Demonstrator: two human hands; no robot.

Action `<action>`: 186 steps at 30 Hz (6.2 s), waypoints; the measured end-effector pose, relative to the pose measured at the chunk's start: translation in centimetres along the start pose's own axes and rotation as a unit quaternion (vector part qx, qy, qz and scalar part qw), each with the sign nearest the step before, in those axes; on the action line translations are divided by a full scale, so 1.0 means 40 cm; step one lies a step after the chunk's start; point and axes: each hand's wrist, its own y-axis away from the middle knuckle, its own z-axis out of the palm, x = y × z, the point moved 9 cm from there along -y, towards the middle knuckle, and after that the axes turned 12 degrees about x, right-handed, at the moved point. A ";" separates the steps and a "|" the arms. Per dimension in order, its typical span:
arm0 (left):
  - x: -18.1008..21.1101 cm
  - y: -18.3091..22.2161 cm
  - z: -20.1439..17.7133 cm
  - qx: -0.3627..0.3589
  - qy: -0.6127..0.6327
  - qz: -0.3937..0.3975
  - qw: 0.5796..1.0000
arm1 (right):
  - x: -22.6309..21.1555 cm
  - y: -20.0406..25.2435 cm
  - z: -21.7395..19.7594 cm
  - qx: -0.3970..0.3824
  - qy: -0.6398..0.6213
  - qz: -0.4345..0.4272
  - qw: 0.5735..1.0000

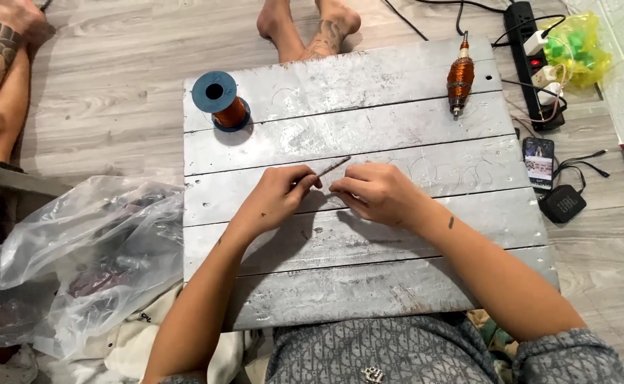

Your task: Manually winding thin copper wire around a small metal rod to create a coil component.

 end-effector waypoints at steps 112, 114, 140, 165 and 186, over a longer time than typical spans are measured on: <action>0.082 0.009 -0.002 0.051 -0.006 0.220 0.974 | -0.047 -0.026 -0.024 0.004 0.033 -0.042 0.999; 0.011 -0.017 -0.006 0.083 0.039 0.152 0.984 | -0.046 -0.019 -0.009 -0.009 0.118 -0.045 0.992; 0.009 0.011 0.092 -0.130 0.121 -0.010 0.984 | 0.123 0.003 -0.013 -0.042 -0.139 0.159 0.977; 0.077 0.030 0.092 -0.026 -0.036 0.070 0.997 | 0.091 0.014 -0.012 -0.061 -0.104 0.101 0.988; -0.003 -0.022 0.010 0.115 0.199 0.005 0.973 | 0.038 -0.023 -0.051 -0.003 -0.025 0.137 0.990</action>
